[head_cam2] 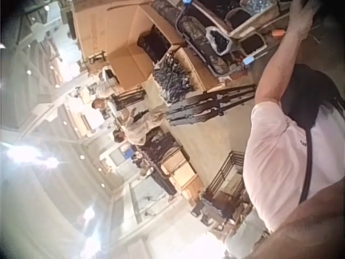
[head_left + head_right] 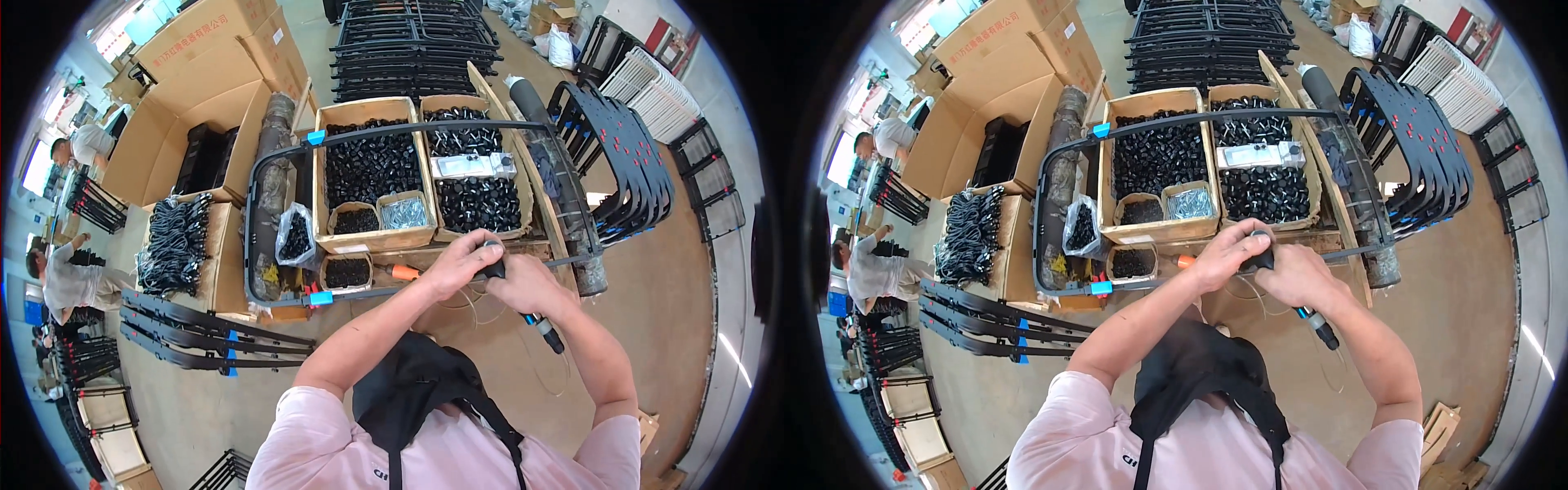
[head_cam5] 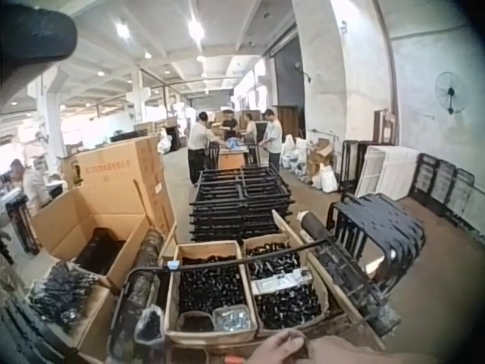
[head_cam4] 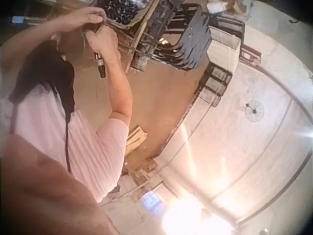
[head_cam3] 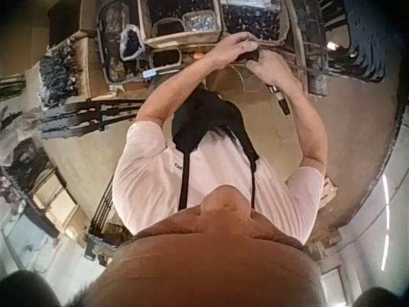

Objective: Assembling various components for manufactured goods using an electric screwdriver and pliers.

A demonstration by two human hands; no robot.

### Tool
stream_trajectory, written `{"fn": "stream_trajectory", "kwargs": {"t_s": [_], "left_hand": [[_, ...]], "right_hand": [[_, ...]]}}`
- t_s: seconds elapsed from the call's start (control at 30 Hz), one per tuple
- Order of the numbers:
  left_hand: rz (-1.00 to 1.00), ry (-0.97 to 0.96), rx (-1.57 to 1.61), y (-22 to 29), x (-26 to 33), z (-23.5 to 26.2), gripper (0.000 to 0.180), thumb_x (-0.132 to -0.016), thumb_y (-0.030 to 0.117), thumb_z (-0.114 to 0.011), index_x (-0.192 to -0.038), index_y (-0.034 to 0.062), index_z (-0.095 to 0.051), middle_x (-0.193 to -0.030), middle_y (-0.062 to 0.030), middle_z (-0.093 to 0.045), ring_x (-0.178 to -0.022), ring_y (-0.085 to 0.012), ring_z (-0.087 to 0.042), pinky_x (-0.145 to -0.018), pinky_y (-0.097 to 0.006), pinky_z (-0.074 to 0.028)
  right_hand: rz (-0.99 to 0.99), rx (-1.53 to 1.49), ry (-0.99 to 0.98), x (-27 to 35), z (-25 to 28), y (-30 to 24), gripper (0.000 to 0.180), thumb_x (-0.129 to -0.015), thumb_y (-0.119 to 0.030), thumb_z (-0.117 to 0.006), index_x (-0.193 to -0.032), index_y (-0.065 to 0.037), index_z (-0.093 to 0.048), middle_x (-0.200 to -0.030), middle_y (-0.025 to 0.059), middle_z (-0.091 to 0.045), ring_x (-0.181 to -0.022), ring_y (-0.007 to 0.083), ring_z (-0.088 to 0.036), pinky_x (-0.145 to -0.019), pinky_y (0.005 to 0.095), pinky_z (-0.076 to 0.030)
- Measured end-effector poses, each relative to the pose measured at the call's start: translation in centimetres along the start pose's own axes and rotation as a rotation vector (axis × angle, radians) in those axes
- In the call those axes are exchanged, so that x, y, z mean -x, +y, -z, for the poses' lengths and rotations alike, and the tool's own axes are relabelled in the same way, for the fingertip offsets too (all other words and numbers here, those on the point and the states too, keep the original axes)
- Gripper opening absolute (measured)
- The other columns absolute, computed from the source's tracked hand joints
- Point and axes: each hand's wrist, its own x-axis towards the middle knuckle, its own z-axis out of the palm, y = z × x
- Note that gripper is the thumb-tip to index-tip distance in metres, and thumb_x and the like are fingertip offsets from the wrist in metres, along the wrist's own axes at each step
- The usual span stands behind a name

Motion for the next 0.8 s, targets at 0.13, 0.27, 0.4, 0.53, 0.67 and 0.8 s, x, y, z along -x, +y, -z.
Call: {"fn": "stream_trajectory", "kwargs": {"t_s": [0.13,0.27,0.4,0.53,0.67,0.8], "left_hand": [[-0.029,0.032,0.024,-0.9,0.4,-0.4,0.026,-0.106,0.03,-0.064,-0.116,0.0059,-0.066,-0.104,0.0017,-0.062,-0.099,-0.0078,-0.055,-0.089,-0.026,-0.047],[-0.066,0.038,0.023,-1.0,0.4,-0.1,0.024,-0.105,0.028,-0.063,-0.114,0.0056,-0.066,-0.103,0.0015,-0.062,-0.096,-0.0079,-0.054,-0.085,-0.027,-0.047],[-0.043,0.062,0.046,-1.1,0.7,0.0,0.021,-0.105,0.024,-0.062,-0.114,0.0057,-0.066,-0.104,0.0004,-0.062,-0.099,-0.0095,-0.055,-0.09,-0.028,-0.047],[-0.091,0.056,0.028,-1.4,1.6,-0.1,0.022,-0.104,0.025,-0.062,-0.114,0.0056,-0.066,-0.105,0.0003,-0.062,-0.101,-0.0103,-0.055,-0.091,-0.029,-0.047],[-0.091,0.067,0.037,-2.5,2.5,-0.3,0.022,-0.103,0.026,-0.065,-0.113,0.007,-0.066,-0.106,0.001,-0.062,-0.103,-0.0097,-0.055,-0.093,-0.029,-0.047],[-0.143,0.095,-0.038,-3.6,2.9,-0.5,0.024,-0.104,0.028,-0.064,-0.114,0.0065,-0.065,-0.106,0.0009,-0.063,-0.101,-0.009,-0.056,-0.092,-0.029,-0.049]], "right_hand": [[0.021,-0.003,0.032,0.3,-0.7,0.2,0.04,-0.084,-0.034,-0.064,-0.107,-0.002,-0.075,-0.096,0.0261,-0.075,-0.094,0.044,-0.072,-0.087,0.0513,-0.056],[-0.002,0.009,0.032,0.6,-0.7,-0.4,0.042,-0.086,-0.035,-0.063,-0.109,-0.002,-0.075,-0.096,0.0255,-0.075,-0.094,0.0424,-0.073,-0.085,0.0503,-0.056],[-0.086,-0.023,-0.059,0.4,-0.5,-0.9,0.045,-0.087,-0.037,-0.062,-0.111,-0.002,-0.074,-0.097,0.0258,-0.075,-0.094,0.0419,-0.073,-0.084,0.0497,-0.056],[-0.016,0.02,-0.002,0.4,-1.6,-0.5,0.046,-0.088,-0.038,-0.062,-0.113,0.0,-0.073,-0.097,0.0264,-0.075,-0.094,0.043,-0.073,-0.086,0.0508,-0.056],[0.055,0.047,0.059,0.6,-3.2,0.4,0.047,-0.09,-0.039,-0.062,-0.111,0.001,-0.072,-0.098,0.0277,-0.075,-0.097,0.0453,-0.072,-0.088,0.0532,-0.056],[0.076,0.026,0.082,0.6,-4.1,0.8,0.056,-0.09,-0.048,-0.065,-0.115,0.001,-0.071,-0.107,0.03,-0.073,-0.104,0.0466,-0.07,-0.09,0.0549,-0.055]]}}
